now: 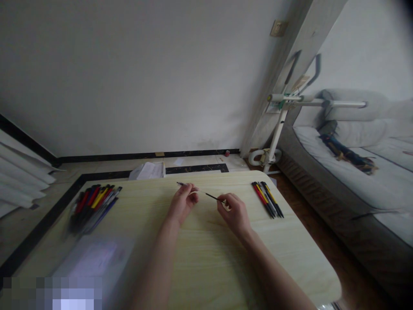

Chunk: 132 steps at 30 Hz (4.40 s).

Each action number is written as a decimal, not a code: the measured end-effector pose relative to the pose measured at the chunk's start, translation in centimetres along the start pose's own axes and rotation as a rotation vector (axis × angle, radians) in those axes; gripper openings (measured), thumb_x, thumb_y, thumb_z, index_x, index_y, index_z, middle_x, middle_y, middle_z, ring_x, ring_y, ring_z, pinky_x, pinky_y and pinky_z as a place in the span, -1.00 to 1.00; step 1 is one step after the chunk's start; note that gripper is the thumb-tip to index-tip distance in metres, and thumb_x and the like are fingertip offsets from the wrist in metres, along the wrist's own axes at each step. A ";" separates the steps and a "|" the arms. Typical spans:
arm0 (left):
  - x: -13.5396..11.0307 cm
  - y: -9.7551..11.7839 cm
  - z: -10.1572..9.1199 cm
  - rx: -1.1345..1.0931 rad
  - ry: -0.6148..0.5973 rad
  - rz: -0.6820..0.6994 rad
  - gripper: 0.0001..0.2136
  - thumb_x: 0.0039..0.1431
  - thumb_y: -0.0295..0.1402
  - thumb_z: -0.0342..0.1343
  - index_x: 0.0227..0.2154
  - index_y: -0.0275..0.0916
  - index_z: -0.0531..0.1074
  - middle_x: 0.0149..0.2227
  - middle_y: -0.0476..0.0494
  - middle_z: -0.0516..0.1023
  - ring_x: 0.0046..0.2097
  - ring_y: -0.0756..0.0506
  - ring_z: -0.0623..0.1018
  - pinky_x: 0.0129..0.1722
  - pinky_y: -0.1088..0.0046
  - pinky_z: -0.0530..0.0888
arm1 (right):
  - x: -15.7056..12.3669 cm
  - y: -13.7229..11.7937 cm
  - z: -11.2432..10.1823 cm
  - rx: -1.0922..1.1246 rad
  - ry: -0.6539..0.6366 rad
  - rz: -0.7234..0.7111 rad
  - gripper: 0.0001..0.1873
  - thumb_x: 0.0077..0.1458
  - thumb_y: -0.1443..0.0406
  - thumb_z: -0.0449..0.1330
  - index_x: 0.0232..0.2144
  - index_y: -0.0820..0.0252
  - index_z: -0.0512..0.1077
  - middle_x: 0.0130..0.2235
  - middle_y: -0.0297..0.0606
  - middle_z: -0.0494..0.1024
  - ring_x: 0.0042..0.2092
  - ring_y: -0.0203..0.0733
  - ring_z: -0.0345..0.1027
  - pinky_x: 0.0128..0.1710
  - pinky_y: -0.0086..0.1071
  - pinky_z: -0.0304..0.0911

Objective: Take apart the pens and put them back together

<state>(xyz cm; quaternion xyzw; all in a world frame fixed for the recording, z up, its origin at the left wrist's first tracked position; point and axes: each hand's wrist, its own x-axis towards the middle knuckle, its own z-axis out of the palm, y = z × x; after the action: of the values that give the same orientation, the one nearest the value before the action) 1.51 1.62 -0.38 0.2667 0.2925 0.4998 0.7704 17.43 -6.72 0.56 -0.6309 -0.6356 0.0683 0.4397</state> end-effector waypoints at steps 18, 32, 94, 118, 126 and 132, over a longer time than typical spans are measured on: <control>0.0 0.0 -0.2 -0.024 0.005 -0.006 -0.82 -0.07 -0.34 0.15 -0.39 -0.31 0.36 -0.45 -0.09 0.45 -0.49 0.05 0.42 -0.50 0.51 0.35 | 0.1 0.3 -0.5 -0.174 0.011 0.017 -0.93 -0.08 0.37 0.07 -0.53 0.17 0.34 -0.47 -0.30 0.39 -0.37 -0.26 0.23 -0.36 -0.43 0.13; 0.1 0.0 -0.1 -0.046 0.010 -0.034 -0.83 -0.08 -0.35 0.15 -0.40 -0.31 0.36 -0.47 -0.08 0.44 -0.50 0.05 0.42 -0.51 0.52 0.35 | 0.0 0.6 -0.2 -0.325 -0.054 0.082 -0.92 -0.08 0.33 0.10 -0.57 0.16 0.34 -0.48 -0.31 0.37 -0.40 -0.27 0.22 -0.42 -0.46 0.08; 0.1 0.1 -0.1 -0.078 0.006 -0.078 -0.85 -0.03 -0.37 0.11 -0.39 -0.32 0.35 -0.49 -0.08 0.42 -0.49 0.05 0.41 -0.51 0.53 0.35 | -0.2 0.7 0.0 -0.391 -0.144 0.035 -0.79 -0.06 0.26 0.13 -0.30 0.10 0.43 -0.04 -0.13 0.28 -0.01 -0.02 0.09 -0.06 -0.15 0.05; 0.1 0.2 0.0 -0.081 0.017 -0.099 -0.85 -0.05 -0.36 0.12 -0.40 -0.32 0.35 -0.50 -0.07 0.42 -0.50 0.04 0.41 -0.51 0.52 0.35 | -0.2 1.1 0.2 -0.390 -0.102 0.037 -0.81 -0.06 0.29 0.13 -0.31 0.10 0.43 -0.06 -0.14 0.30 -0.03 -0.04 0.10 -0.08 -0.15 0.06; 0.1 0.2 0.0 -0.095 0.022 -0.090 -0.83 -0.04 -0.34 0.12 -0.40 -0.32 0.34 -0.51 -0.08 0.42 -0.51 0.04 0.40 -0.53 0.52 0.35 | -0.2 1.1 0.1 -0.380 -0.095 0.029 -0.82 -0.05 0.31 0.11 -0.31 0.12 0.43 -0.06 -0.13 0.30 -0.02 -0.04 0.10 -0.07 -0.14 0.06; 0.1 0.1 0.0 -0.071 -0.002 -0.081 -0.85 -0.05 -0.35 0.12 -0.41 -0.32 0.35 -0.50 -0.07 0.41 -0.50 0.05 0.40 -0.51 0.53 0.35 | 0.0 0.7 0.0 -0.228 -0.009 0.021 -0.81 -0.03 0.32 0.09 -0.29 0.17 0.40 -0.14 -0.13 0.34 -0.06 -0.09 0.16 -0.06 -0.18 0.09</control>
<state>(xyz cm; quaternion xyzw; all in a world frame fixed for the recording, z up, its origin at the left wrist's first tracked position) 1.45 1.76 -0.32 0.2277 0.2842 0.4782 0.7992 17.98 -6.57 0.08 -0.6830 -0.6345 0.0029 0.3617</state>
